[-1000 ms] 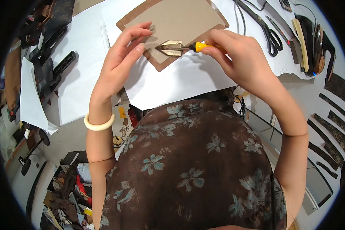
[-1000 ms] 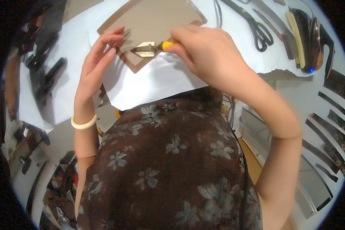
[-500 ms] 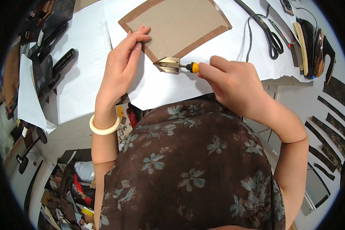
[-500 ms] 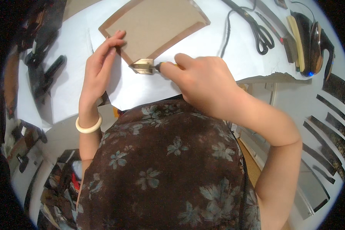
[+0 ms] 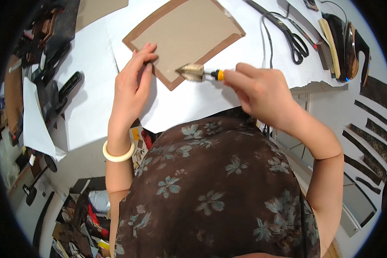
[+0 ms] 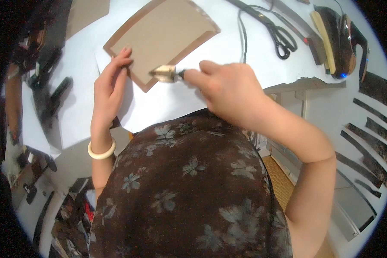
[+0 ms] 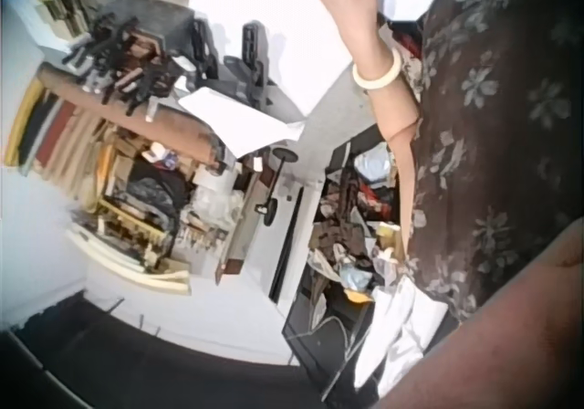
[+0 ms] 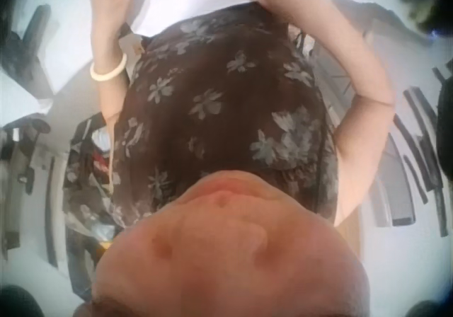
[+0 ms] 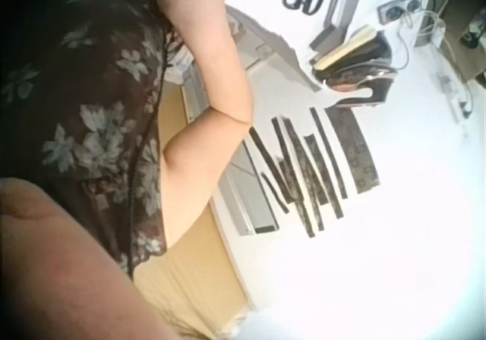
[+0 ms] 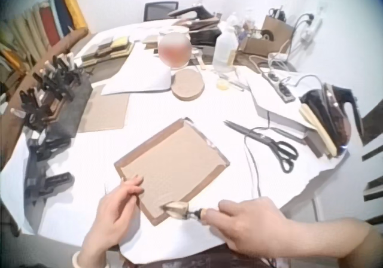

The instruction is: The person uses a heated tool to burn a decorative pattern onto the edges of a brown leather piece. They then use an iron to press the edges flat and apply a substance to the surface with a brush.

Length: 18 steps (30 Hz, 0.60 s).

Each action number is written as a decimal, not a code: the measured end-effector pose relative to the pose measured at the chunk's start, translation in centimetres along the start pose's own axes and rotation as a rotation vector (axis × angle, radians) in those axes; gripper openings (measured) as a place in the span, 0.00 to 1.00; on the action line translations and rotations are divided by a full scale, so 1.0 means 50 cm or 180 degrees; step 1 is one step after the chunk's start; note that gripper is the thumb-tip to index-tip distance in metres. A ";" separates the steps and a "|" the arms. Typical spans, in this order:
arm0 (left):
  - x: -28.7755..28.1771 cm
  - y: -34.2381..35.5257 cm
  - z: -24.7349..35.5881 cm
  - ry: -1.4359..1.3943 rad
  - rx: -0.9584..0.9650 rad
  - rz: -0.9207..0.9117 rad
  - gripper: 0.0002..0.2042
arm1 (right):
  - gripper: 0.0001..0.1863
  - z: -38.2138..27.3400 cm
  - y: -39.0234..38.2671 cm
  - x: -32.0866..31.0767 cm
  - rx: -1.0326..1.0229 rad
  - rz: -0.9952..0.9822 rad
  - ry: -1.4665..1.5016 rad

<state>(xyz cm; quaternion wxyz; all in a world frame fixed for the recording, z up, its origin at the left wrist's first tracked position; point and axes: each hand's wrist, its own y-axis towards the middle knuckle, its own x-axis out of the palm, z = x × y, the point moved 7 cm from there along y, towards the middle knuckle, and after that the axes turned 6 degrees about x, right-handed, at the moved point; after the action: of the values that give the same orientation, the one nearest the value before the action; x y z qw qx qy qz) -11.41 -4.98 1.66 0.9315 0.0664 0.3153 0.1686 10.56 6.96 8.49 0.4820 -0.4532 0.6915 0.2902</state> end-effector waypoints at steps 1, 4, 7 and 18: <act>0.004 0.001 0.003 0.0069 -0.0040 -0.0016 0.09 | 0.09 0.020 0.001 -0.006 0.0116 0.0043 -0.0003; 0.008 0.004 0.017 0.0389 -0.0089 -0.0012 0.09 | 0.06 0.091 -0.001 -0.038 0.0198 0.0421 -0.0144; 0.032 0.042 0.066 0.0903 0.0235 0.0005 0.11 | 0.04 0.152 0.000 -0.050 0.0303 0.0638 0.0142; 0.252 0.253 0.160 0.0405 0.0747 -0.0826 0.10 | 0.10 0.345 -0.123 -0.050 0.1919 0.2614 0.2966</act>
<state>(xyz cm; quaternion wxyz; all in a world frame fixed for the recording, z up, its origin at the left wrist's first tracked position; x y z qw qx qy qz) -0.58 11.18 3.78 0.9095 0.1226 0.3970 0.0128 23.39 19.70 4.70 0.0906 -0.0783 0.9926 0.0192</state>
